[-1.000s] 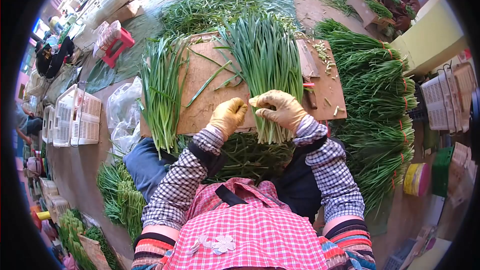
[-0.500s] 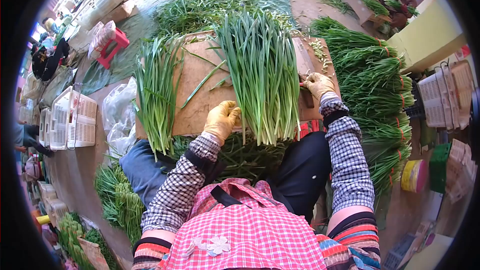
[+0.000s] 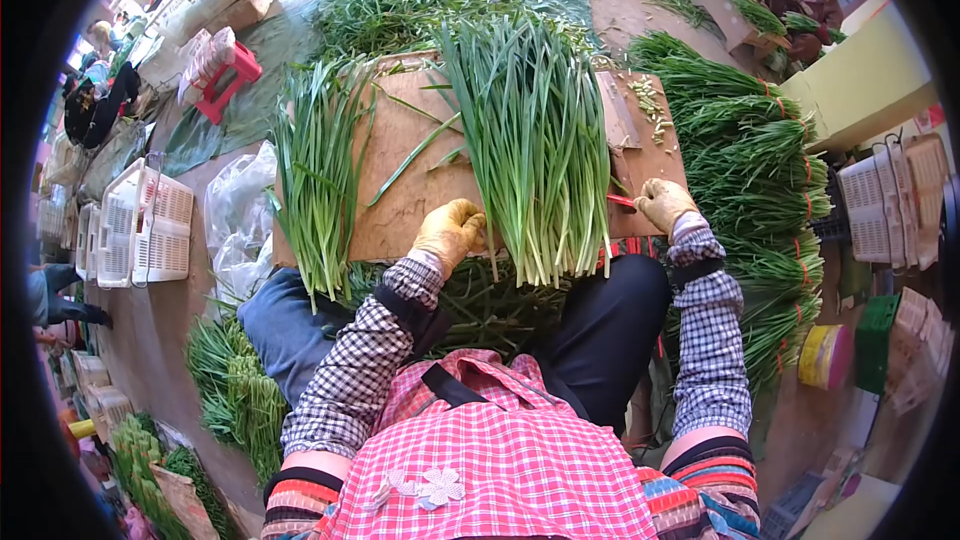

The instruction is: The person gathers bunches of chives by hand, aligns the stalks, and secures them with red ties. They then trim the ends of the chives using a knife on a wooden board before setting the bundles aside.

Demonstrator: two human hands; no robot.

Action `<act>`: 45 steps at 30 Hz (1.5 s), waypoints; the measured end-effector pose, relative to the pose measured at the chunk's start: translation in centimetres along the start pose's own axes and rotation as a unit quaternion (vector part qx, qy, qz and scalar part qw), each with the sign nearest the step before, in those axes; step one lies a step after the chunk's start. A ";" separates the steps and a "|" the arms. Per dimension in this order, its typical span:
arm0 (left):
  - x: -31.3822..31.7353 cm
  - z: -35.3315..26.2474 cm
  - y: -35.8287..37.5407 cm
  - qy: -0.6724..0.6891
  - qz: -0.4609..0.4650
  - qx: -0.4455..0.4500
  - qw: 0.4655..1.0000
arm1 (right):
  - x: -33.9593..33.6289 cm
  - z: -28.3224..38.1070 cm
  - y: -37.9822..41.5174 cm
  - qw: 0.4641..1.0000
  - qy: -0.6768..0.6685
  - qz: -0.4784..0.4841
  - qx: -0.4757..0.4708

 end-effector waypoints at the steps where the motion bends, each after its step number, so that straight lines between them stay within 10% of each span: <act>1: 0.0 0.3 -0.1 0.006 -0.003 0.003 1.000 | -0.2 0.1 0.8 1.000 -0.015 -0.008 0.007; 6: 0.0 0.1 0.1 0.023 0.004 -0.018 1.000 | -4.9 5.8 8.1 0.921 -0.019 -0.354 -0.161; 9: 0.2 0.1 0.1 0.047 -0.004 0.002 0.999 | -4.3 12.1 9.8 0.882 -0.153 -0.262 -0.360; 14: 0.5 0.1 0.1 0.017 -0.020 0.026 0.999 | -0.2 17.6 6.8 0.955 0.097 -0.138 -0.245; 24: 0.2 1.2 -0.5 0.013 -0.034 0.057 0.998 | -1.9 15.1 6.8 0.894 -0.223 -0.207 -0.329; 30: 0.0 2.2 -1.2 0.026 -0.046 0.075 0.996 | -2.7 15.1 12.2 0.808 -0.435 0.013 -0.397; 32: 0.0 2.3 -1.1 0.065 -0.037 0.070 0.995 | 1.3 16.9 15.0 0.750 -0.453 0.295 -0.382; 36: -0.3 0.6 -0.1 -0.007 -0.052 0.041 0.998 | 4.8 16.8 16.0 0.923 0.040 0.227 -0.308; 45: 0.0 1.5 -0.6 0.021 -0.009 0.035 0.999 | 0.2 11.2 15.5 0.962 -0.103 0.022 -0.250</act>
Point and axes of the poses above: each hand's wrist, its own y-axis away from the middle knuckle, its own x-axis out of the palm, z = x × y, the point moved 7 cm from there along -y, towards the middle knuckle, and after that the axes turned 14 degrees about z, right-handed, at the moved point
